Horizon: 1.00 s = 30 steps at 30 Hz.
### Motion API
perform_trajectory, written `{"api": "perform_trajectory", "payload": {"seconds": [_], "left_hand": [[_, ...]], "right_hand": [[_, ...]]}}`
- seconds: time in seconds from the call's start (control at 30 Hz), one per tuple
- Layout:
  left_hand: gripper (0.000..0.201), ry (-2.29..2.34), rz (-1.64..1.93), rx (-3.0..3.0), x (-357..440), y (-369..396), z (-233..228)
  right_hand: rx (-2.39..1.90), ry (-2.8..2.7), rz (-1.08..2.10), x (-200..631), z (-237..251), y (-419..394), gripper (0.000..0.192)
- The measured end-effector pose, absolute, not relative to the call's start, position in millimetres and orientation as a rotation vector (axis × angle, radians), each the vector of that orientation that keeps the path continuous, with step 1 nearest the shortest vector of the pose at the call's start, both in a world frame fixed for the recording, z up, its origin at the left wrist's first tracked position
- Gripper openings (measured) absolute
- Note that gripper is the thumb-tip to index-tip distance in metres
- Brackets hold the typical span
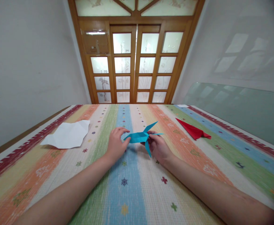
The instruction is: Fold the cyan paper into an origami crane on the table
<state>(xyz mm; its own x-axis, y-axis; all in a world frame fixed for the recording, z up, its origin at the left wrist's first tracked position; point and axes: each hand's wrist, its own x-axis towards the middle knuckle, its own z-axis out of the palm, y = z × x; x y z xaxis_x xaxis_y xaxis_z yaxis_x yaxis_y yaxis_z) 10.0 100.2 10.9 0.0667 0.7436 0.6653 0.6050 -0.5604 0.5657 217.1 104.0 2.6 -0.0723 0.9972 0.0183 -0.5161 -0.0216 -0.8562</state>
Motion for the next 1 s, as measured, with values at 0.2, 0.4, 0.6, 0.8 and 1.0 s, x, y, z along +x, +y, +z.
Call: {"api": "perform_trajectory", "payload": {"seconds": [0.2, 0.4, 0.6, 0.8, 1.0], "left_hand": [[0.025, 1.240, 1.472, 2.339, 20, 84, 22], [0.006, 1.139, 1.513, 2.198, 30, 77, 29], [0.009, 1.103, 1.482, 2.050, 29, 79, 32], [0.012, 1.066, 1.414, 1.927, 25, 82, 33], [0.016, 0.915, 1.356, 1.858, 22, 89, 33]], "right_hand": [[-0.891, -1.232, 1.108, 214, 7, 90, 0.016], [-0.815, -1.430, 1.001, 210, 17, 71, 0.013], [-0.846, -1.348, 1.066, 210, 15, 77, 0.015], [-0.828, -1.045, 1.399, 209, 12, 84, 0.028], [-0.794, -0.786, 1.663, 208, 18, 82, 0.029]]}}
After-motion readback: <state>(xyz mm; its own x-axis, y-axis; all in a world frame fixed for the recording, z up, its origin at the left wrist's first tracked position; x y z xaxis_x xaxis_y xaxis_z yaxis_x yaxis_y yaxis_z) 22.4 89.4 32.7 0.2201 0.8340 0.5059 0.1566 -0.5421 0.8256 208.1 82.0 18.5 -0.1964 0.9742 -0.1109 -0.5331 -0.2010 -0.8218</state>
